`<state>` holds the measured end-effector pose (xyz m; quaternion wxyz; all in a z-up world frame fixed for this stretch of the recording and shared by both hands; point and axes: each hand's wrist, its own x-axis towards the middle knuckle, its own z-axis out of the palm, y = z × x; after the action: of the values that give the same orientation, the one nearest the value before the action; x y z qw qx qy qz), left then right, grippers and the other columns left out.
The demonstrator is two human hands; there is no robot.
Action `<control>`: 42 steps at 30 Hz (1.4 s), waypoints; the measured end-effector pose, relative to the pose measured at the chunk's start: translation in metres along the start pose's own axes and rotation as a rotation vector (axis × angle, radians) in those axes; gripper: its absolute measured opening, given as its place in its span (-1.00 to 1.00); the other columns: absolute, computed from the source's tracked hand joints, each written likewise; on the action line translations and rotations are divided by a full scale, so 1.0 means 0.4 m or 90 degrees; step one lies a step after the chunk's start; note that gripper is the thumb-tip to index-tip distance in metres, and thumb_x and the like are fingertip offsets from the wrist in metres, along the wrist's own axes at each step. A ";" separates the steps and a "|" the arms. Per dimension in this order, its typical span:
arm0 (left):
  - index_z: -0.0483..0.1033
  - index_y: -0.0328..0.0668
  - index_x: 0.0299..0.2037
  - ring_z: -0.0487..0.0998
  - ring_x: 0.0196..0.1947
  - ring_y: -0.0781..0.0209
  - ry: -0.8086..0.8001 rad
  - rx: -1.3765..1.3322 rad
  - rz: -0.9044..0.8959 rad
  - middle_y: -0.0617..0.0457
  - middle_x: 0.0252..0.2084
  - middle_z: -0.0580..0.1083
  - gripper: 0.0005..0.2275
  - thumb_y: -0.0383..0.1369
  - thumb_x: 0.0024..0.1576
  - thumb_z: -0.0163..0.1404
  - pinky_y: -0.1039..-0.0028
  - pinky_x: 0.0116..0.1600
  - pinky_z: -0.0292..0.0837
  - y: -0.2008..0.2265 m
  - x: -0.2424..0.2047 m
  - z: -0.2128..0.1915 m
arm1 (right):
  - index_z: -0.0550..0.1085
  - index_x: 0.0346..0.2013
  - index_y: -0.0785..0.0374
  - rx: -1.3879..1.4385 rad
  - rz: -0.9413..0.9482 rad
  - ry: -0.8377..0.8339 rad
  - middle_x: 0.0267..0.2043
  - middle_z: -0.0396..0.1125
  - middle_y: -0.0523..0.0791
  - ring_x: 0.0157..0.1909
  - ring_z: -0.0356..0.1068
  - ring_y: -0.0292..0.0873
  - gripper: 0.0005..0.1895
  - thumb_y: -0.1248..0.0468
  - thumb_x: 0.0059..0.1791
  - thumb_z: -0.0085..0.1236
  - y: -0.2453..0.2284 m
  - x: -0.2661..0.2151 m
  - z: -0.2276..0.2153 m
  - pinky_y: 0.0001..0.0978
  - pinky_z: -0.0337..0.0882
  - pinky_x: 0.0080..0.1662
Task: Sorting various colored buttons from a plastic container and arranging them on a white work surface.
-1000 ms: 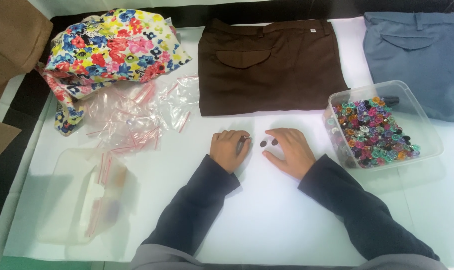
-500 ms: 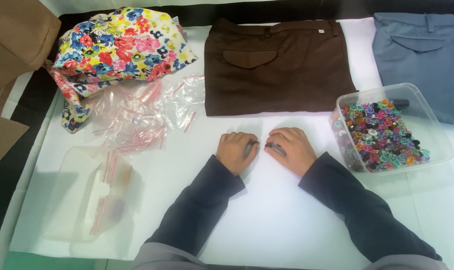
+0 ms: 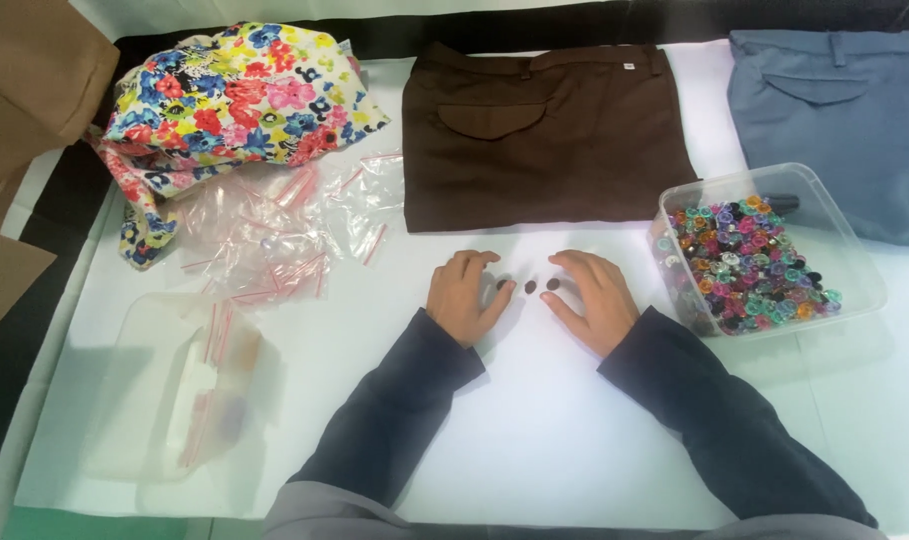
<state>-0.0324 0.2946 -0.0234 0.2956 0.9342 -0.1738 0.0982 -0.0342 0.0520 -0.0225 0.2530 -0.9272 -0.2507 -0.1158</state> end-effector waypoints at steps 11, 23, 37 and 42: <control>0.43 -0.07 0.06 0.49 -0.13 0.15 0.193 -0.001 0.270 0.08 -0.16 0.38 -0.62 -0.22 0.06 0.17 0.38 0.02 0.42 0.133 -0.070 0.142 | 0.33 0.23 0.16 0.057 -0.034 0.082 0.13 0.30 -0.06 0.20 0.34 -0.04 -0.52 0.07 0.07 0.11 -0.019 -0.076 -0.029 -0.14 0.24 0.28; 0.34 -0.25 0.12 0.47 0.11 -0.02 0.327 -0.179 0.184 -0.13 0.10 0.38 -0.66 -0.32 0.17 0.01 0.28 0.18 0.43 0.294 -0.024 0.162 | 0.55 -0.08 0.28 -0.288 -0.062 0.615 0.23 0.28 0.11 0.29 0.22 0.18 -0.68 0.10 0.03 0.18 -0.005 -0.037 -0.220 0.10 0.26 0.24; 0.58 -0.15 0.02 0.51 0.26 0.06 0.243 -0.146 0.412 -0.09 0.15 0.54 -0.64 -0.13 0.21 -0.13 0.22 0.50 0.19 0.449 0.178 0.352 | 0.09 0.48 0.11 -0.069 0.426 0.212 0.48 -0.11 0.33 0.49 -0.29 0.50 -0.25 0.04 0.07 0.14 0.284 -0.109 -0.307 0.77 -0.08 0.22; 0.58 -0.04 -0.51 0.58 -0.48 0.19 0.041 -0.046 0.266 0.10 -0.55 0.55 -0.74 -0.13 0.04 -0.09 0.43 0.03 0.42 0.511 0.227 0.287 | -0.02 0.55 -0.13 -0.075 0.482 0.001 0.51 -0.10 0.31 0.54 -0.25 0.43 -0.12 -0.23 0.02 0.05 0.313 -0.103 -0.297 0.64 -0.03 0.27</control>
<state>-0.0181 0.0467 0.0159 0.3072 0.8631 -0.3578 0.1811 -0.0140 -0.1206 0.0124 0.2247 -0.9669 0.1171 -0.0292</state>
